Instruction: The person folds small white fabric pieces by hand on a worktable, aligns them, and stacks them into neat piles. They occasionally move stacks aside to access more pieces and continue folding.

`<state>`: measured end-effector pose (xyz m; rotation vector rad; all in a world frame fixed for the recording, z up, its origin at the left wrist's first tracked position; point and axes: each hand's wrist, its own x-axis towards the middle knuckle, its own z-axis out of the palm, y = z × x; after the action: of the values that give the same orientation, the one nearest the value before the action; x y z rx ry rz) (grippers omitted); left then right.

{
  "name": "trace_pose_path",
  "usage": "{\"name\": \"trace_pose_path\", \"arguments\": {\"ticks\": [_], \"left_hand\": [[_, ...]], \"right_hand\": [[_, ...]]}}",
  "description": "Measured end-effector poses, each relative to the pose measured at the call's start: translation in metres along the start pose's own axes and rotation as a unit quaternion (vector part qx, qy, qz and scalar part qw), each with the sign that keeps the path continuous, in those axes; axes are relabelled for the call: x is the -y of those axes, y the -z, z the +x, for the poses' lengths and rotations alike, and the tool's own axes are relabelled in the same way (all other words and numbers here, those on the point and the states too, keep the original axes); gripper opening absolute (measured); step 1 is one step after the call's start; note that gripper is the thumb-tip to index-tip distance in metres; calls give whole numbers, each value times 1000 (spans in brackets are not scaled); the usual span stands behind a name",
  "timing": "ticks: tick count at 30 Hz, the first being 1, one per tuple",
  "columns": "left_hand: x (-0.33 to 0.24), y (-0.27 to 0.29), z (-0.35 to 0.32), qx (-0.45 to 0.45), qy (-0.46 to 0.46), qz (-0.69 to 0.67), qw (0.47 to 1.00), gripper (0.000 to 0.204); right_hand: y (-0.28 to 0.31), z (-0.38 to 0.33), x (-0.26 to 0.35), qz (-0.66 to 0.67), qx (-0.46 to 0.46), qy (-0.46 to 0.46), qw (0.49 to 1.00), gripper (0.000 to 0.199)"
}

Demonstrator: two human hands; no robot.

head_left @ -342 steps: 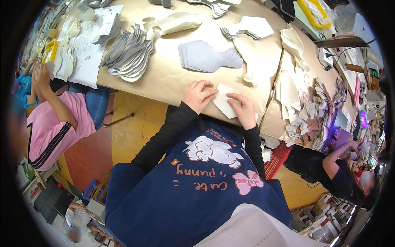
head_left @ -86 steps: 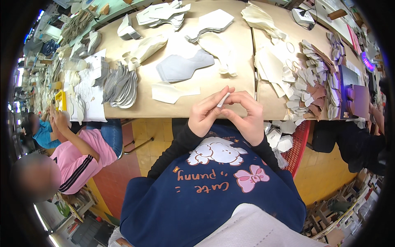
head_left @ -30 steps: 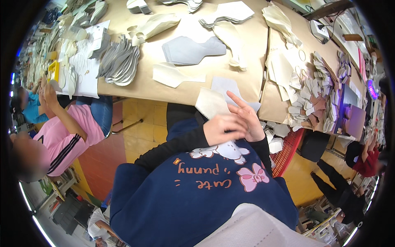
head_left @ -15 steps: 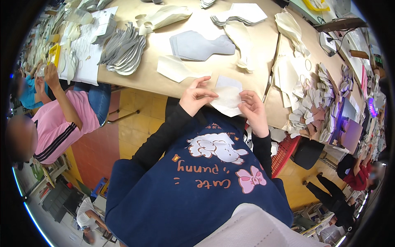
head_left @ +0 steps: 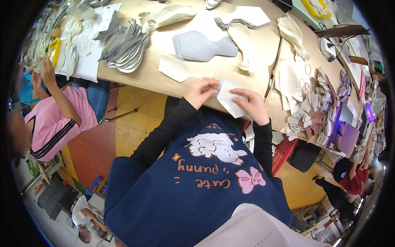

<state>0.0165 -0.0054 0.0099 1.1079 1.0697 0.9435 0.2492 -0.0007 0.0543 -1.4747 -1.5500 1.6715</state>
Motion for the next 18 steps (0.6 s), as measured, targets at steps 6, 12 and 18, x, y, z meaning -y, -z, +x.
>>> {"name": "trace_pose_path", "arguments": {"ticks": [6, 12, 18], "left_hand": [[0, 25, -6, -25, 15, 150, 988, 21], [5, 22, -7, -46, -20, 174, 983, 17], [6, 19, -6, -54, -38, 196, 978, 16]], "right_hand": [[-1, 16, -10, -71, -31, 72, 994, 27], [0, 24, -11, -80, -6, 57, 995, 28], [-3, 25, -16, -72, -2, 48, 996, 27]]}}
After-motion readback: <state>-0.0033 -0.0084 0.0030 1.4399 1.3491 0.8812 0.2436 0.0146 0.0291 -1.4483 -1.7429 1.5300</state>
